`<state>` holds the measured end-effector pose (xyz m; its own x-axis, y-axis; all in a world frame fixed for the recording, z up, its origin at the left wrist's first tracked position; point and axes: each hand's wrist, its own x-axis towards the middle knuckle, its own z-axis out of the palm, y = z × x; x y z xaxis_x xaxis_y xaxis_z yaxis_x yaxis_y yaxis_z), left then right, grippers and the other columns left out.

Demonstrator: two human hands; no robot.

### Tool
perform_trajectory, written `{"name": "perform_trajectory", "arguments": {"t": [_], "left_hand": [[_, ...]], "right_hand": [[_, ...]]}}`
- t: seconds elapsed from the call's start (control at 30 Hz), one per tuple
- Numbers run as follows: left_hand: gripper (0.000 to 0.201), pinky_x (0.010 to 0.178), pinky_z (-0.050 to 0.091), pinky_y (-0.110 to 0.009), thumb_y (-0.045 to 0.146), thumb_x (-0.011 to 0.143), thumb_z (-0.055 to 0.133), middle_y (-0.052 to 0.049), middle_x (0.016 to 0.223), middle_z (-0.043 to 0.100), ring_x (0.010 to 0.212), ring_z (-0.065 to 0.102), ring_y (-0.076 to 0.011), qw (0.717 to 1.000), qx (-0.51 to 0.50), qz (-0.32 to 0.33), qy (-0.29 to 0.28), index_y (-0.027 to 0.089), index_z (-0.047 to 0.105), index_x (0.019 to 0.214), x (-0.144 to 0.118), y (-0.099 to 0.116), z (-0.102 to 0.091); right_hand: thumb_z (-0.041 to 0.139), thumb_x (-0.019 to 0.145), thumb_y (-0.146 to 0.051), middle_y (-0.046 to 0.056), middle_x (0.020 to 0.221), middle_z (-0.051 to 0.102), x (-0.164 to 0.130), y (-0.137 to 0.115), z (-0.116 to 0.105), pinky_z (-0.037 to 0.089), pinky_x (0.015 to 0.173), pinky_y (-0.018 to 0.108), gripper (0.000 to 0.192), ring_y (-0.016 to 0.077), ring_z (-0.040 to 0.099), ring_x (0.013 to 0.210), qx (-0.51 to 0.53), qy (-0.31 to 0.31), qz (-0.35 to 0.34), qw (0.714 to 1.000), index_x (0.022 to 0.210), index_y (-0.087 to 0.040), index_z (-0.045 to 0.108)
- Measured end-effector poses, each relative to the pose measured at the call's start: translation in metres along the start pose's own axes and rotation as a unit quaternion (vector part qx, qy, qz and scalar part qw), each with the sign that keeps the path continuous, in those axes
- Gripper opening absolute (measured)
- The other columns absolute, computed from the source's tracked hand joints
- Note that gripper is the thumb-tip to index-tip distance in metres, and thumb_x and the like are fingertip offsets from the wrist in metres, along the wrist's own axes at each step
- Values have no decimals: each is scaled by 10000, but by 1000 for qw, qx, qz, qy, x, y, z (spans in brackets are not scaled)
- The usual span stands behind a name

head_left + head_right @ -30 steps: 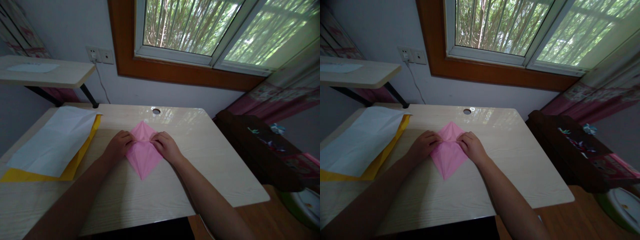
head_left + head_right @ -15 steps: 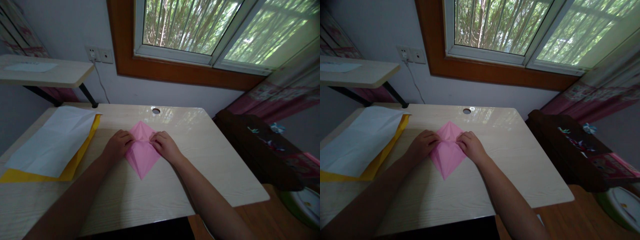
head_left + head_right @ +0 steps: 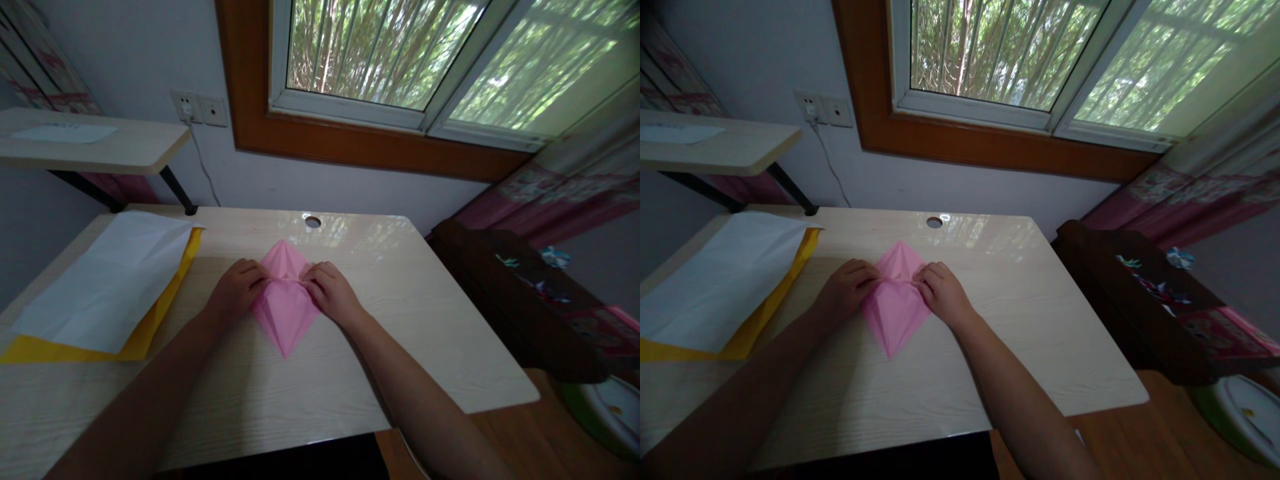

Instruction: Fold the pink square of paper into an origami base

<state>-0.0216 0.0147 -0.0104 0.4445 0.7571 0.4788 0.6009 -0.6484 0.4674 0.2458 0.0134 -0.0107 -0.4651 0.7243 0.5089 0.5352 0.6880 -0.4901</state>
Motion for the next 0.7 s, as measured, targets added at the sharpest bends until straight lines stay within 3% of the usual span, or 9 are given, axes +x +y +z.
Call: {"name": "perform_trajectory", "arguments": {"t": [0.17, 0.43, 0.7], "left_hand": [[121, 911, 493, -382, 232, 976, 600, -60, 964, 716, 945, 621, -221, 1000, -10, -9, 5, 194, 709, 938, 0, -1, 1], [144, 900, 485, -389, 231, 987, 583, -74, 989, 726, 943, 610, -233, 999, 32, 3, 2, 186, 717, 966, -1, 1, -3], [160, 925, 471, -412, 230, 974, 597, -75, 1013, 756, 954, 632, -246, 998, 65, -14, 13, 182, 749, 989, 0, -2, -8]], "right_hand": [[577, 1004, -210, 63, 976, 709, 1, 0, 0, 514, 875, 386, 98, 216, 631, 951, 26, 6, -3, 1000, 961, -237, 661], [612, 998, -274, 68, 991, 717, -1, 1, -3, 504, 860, 391, 84, 232, 621, 953, -17, -9, 0, 1000, 976, -243, 687], [651, 971, -413, 107, 1104, 699, -3, 6, -10, 528, 908, 457, 258, 276, 614, 1030, -60, -14, 33, 998, 1162, -247, 705]]}}
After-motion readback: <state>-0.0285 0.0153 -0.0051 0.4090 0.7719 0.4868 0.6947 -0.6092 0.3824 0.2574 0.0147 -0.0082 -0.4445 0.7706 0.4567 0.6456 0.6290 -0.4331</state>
